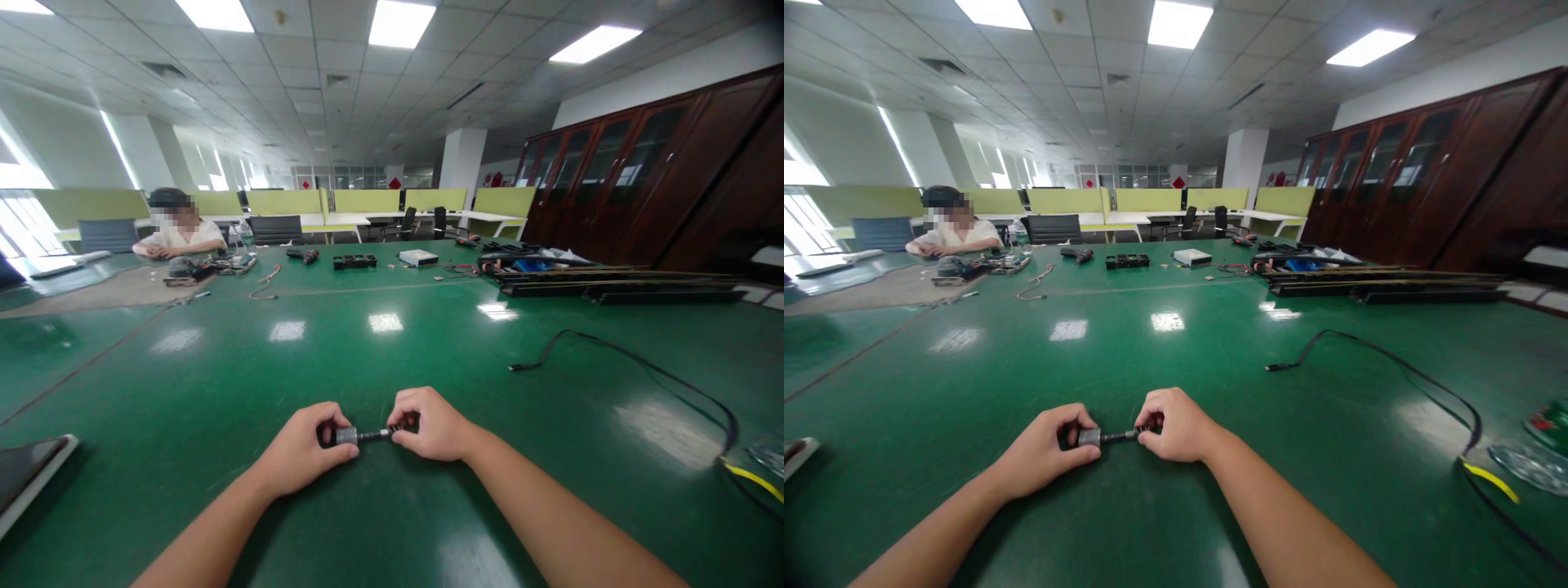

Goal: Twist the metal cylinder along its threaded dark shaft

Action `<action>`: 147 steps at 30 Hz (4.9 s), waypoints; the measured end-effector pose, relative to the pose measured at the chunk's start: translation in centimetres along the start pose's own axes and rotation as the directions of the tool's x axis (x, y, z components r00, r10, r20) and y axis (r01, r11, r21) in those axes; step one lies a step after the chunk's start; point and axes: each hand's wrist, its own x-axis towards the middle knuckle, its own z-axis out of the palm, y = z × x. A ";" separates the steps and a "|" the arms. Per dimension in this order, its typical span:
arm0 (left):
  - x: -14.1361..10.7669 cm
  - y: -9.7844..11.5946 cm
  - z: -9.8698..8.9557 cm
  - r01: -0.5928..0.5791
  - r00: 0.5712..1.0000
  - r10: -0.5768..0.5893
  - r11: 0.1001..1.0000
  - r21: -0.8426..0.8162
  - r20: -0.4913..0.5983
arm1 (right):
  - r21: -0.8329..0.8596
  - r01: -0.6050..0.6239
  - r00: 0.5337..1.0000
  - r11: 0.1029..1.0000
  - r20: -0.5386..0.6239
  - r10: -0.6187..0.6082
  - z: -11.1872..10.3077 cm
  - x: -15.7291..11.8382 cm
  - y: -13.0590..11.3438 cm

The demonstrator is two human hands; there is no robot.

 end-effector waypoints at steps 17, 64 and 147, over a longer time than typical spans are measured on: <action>0.1 -0.2 0.1 -0.002 0.999 0.004 0.998 -0.067 0.032 | 0.069 0.048 0.999 0.996 -0.009 -0.048 2.3 0.3 -2.1; 0.1 0.0 0.2 0.003 1.000 -0.003 1.000 -0.004 0.014 | 0.002 0.100 0.995 0.995 0.013 -0.100 2.2 0.5 -2.0; 0.3 -0.5 0.3 -0.012 1.000 0.012 1.000 -0.018 -0.009 | -0.104 0.112 0.993 0.988 0.037 -0.108 2.9 0.7 -2.0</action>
